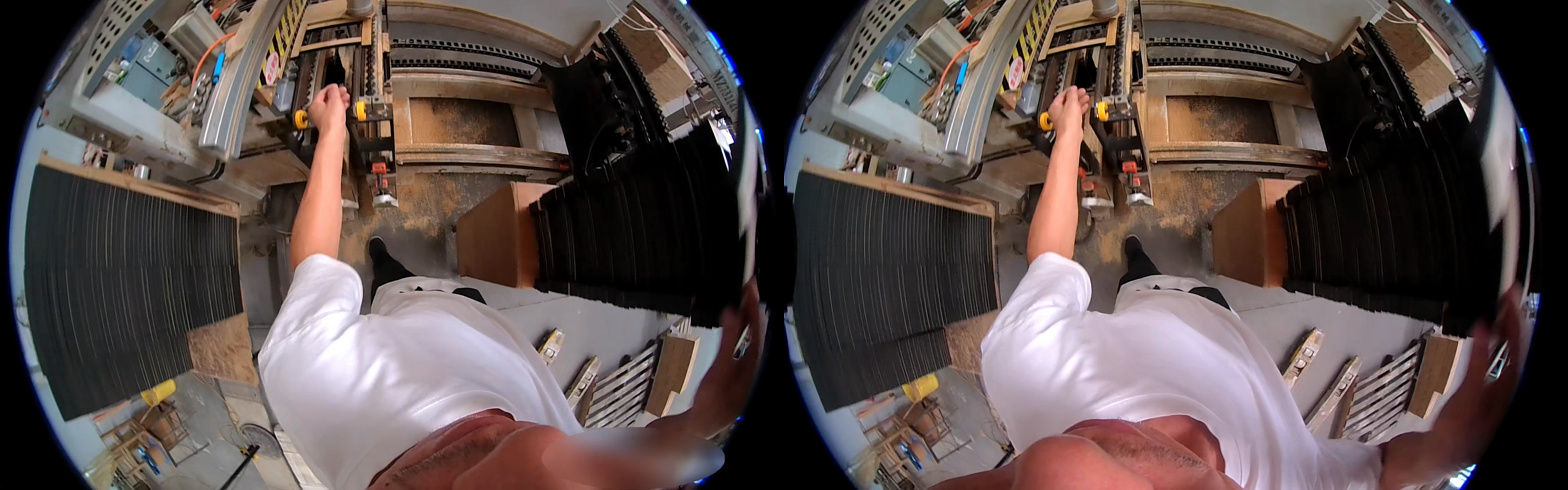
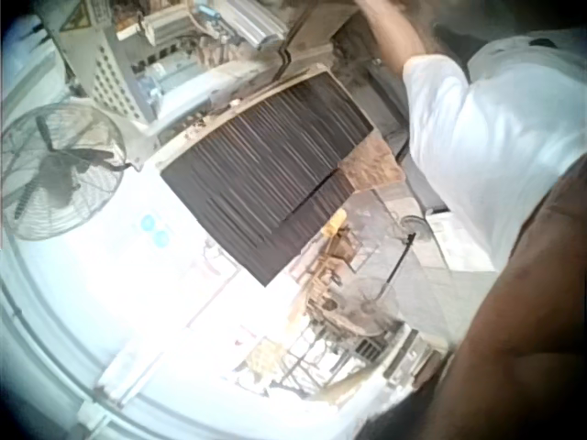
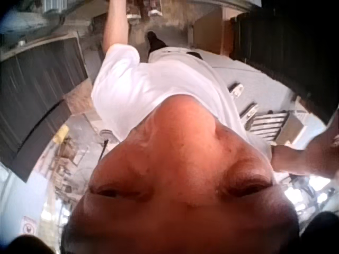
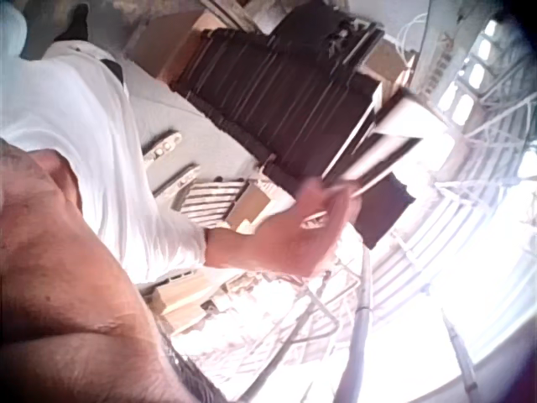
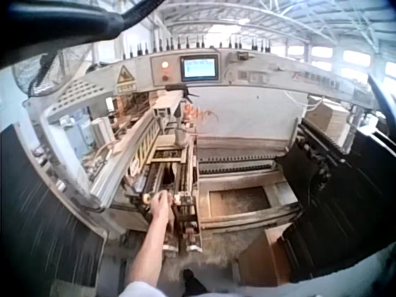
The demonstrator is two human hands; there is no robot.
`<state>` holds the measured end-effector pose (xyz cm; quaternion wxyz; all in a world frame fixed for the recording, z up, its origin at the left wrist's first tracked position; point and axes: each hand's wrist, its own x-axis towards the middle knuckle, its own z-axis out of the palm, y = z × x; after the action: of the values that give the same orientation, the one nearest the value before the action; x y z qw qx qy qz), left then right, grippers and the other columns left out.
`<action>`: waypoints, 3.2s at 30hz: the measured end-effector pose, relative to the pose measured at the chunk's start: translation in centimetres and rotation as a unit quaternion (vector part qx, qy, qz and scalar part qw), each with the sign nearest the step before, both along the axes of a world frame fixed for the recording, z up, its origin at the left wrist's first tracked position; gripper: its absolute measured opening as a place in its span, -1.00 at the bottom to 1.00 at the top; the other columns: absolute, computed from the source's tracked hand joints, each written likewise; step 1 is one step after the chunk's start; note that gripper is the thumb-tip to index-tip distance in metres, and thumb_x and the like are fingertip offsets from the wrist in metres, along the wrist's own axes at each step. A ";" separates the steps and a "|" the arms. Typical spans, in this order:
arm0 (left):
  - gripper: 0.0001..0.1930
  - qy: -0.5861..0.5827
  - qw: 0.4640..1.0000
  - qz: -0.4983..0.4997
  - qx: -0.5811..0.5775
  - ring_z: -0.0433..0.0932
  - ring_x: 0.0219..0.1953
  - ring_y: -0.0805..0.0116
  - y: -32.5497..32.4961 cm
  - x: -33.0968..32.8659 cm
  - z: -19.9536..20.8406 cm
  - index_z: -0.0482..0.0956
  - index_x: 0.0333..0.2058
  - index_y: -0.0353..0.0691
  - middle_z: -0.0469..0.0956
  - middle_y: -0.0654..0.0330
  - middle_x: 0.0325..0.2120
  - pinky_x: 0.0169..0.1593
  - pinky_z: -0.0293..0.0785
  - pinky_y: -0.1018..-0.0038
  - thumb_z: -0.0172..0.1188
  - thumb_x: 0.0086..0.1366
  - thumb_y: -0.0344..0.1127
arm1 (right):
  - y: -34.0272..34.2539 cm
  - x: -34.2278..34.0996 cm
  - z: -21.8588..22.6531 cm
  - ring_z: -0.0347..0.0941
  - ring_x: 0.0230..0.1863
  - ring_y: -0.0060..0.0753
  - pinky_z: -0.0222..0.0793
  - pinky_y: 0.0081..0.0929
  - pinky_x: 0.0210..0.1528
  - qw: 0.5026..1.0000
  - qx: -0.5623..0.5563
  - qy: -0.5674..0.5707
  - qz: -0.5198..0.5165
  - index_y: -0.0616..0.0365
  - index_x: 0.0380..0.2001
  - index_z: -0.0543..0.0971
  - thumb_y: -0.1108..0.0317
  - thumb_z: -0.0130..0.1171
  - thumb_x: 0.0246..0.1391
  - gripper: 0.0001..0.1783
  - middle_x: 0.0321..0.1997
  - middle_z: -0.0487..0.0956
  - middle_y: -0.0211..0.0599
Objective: The person assembles a small wooden stool by attaching four legs to a square frame. They repeatedly pick up the frame, position each leg, and secure it using a machine in a workshop setting.
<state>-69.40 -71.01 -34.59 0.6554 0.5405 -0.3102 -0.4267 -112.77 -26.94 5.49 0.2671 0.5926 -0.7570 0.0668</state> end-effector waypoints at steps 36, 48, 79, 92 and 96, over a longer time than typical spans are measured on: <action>-0.73 0.269 0.930 0.073 0.238 0.53 -0.30 0.44 25.1 8.1 -3.9 0.52 -0.16 -0.14 0.58 0.23 -0.23 -0.24 0.47 0.49 0.14 0.32 -0.09 | -66.4 38.7 -42.6 0.50 -0.16 -0.14 0.42 -0.27 -0.08 0.754 0.054 -0.192 0.626 0.01 -0.14 0.62 0.37 0.19 -0.01 -0.70 -0.24 0.64 -0.23; -0.76 0.353 0.851 0.316 0.224 0.56 -0.44 0.38 32.6 9.1 -14.6 0.51 -0.19 -0.25 0.58 0.21 -0.38 -0.43 0.53 0.53 0.23 0.26 -0.23 | -74.2 39.8 -42.9 0.49 -0.09 -0.25 0.30 -0.26 -0.07 0.798 0.057 -0.107 0.590 -0.18 -0.04 0.58 0.28 0.11 0.10 -0.67 -0.30 0.65 -0.32; -0.81 0.353 0.799 0.407 0.268 0.54 -0.50 0.34 37.1 9.4 -22.6 0.51 -0.26 -0.23 0.52 0.20 -0.50 -0.47 0.61 0.46 0.26 0.23 -0.29 | -74.9 39.4 -41.8 0.51 -0.13 -0.24 0.21 -0.21 -0.09 0.788 0.079 -0.085 0.605 -0.13 -0.27 0.57 0.12 0.21 0.02 -0.79 -0.39 0.62 -0.29; -0.81 0.255 0.843 0.407 0.242 0.53 -0.49 0.46 46.8 8.0 -19.9 0.52 -0.24 -0.25 0.54 0.26 -0.46 -0.47 0.56 0.54 0.25 0.23 -0.30 | -74.5 40.0 -41.2 0.53 -0.14 0.03 0.38 -0.04 -0.10 0.800 0.191 -0.109 0.558 -0.08 -0.11 0.52 0.01 0.08 0.13 -0.65 -0.23 0.61 -0.08; -0.80 0.141 0.831 0.461 0.276 0.53 -0.45 0.49 49.1 9.4 -16.2 0.52 -0.22 -0.31 0.57 0.22 -0.41 -0.41 0.56 0.57 0.16 0.27 -0.31 | -76.0 38.2 -41.9 0.50 -0.09 0.07 0.40 -0.06 -0.09 0.822 0.180 -0.089 0.533 -0.07 -0.08 0.54 0.01 0.06 0.13 -0.63 -0.13 0.60 -0.12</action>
<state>-60.05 -21.89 -50.83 0.6364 0.7130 0.2018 -0.2142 -74.59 -102.92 -36.41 0.0092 0.9328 -0.3418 0.1138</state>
